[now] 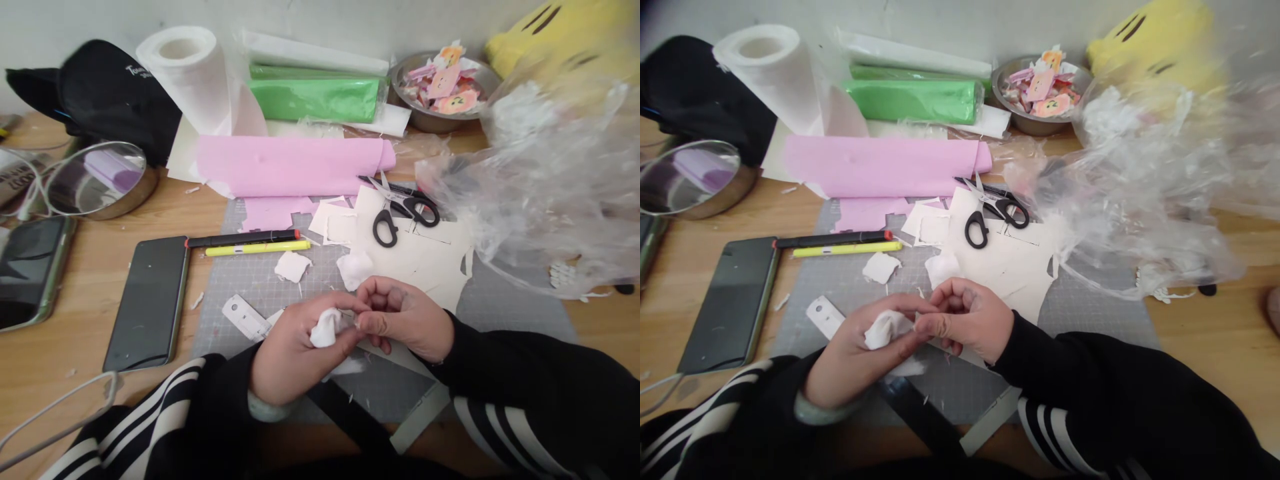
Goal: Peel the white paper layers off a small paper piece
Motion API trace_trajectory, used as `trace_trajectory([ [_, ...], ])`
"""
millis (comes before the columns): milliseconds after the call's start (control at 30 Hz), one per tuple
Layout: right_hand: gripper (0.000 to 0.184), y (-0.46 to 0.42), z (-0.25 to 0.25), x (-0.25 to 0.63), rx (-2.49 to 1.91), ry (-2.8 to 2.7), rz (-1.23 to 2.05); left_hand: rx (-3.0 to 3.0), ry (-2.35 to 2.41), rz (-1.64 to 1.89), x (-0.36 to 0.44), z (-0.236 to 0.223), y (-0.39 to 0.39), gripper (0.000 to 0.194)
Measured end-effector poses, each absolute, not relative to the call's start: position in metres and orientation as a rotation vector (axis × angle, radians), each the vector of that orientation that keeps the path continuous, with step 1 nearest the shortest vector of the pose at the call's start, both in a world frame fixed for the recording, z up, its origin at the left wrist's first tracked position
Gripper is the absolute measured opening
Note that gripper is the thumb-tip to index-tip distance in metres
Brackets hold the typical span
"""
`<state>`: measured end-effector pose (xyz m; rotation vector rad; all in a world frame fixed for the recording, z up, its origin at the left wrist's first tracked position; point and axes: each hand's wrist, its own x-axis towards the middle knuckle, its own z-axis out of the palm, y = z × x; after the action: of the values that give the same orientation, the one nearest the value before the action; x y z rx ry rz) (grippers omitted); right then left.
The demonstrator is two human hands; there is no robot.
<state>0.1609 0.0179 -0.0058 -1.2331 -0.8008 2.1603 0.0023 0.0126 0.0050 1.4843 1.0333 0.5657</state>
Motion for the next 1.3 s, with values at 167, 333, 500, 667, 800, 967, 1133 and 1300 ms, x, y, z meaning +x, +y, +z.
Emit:
trace_trajectory([
  [167, 0.039, 0.0186, -0.0055, 0.1615, -1.239, -0.792, 2.152, 1.496, 1.07, 0.592, 0.0008, 0.0029, 0.0113, 0.008],
  [333, 0.028, 0.0208, -0.0035, 0.1619, -1.245, -0.821, 2.143, 1.457, 1.208, 0.663, -0.0008, 0.0025, 0.0102, 0.01],
  [500, 0.012, 0.0224, -0.0019, 0.1622, -1.228, -0.79, 2.173, 1.427, 1.279, 0.713, -0.0015, 0.0034, 0.0119, 0.012],
  [667, 0.013, 0.0212, -0.0024, 0.162, -1.244, -0.809, 2.173, 1.42, 1.259, 0.728, -0.0009, 0.0037, 0.0133, 0.01],
  [800, 0.019, 0.0198, -0.003, 0.1614, -1.282, -0.831, 2.16, 1.393, 1.184, 0.693, 0.0, 0.0039, 0.0123, 0.012],
  [967, 0.021, 0.0182, -0.0035, 0.1609, -1.287, -0.839, 2.145, 1.404, 1.193, 0.689, 0.0015, 0.0039, 0.0115, 0.008],
  [1133, 0.021, 0.016, -0.0028, 0.1596, -1.304, -0.835, 2.12, 1.477, 1.213, 0.649, 0.0009, 0.0025, 0.0125, 0.007],
  [1300, 0.02, 0.0158, -0.0008, 0.1589, -1.315, -0.846, 2.134, 1.539, 1.199, 0.629, 0.0003, 0.002, 0.0124, 0.007],
])
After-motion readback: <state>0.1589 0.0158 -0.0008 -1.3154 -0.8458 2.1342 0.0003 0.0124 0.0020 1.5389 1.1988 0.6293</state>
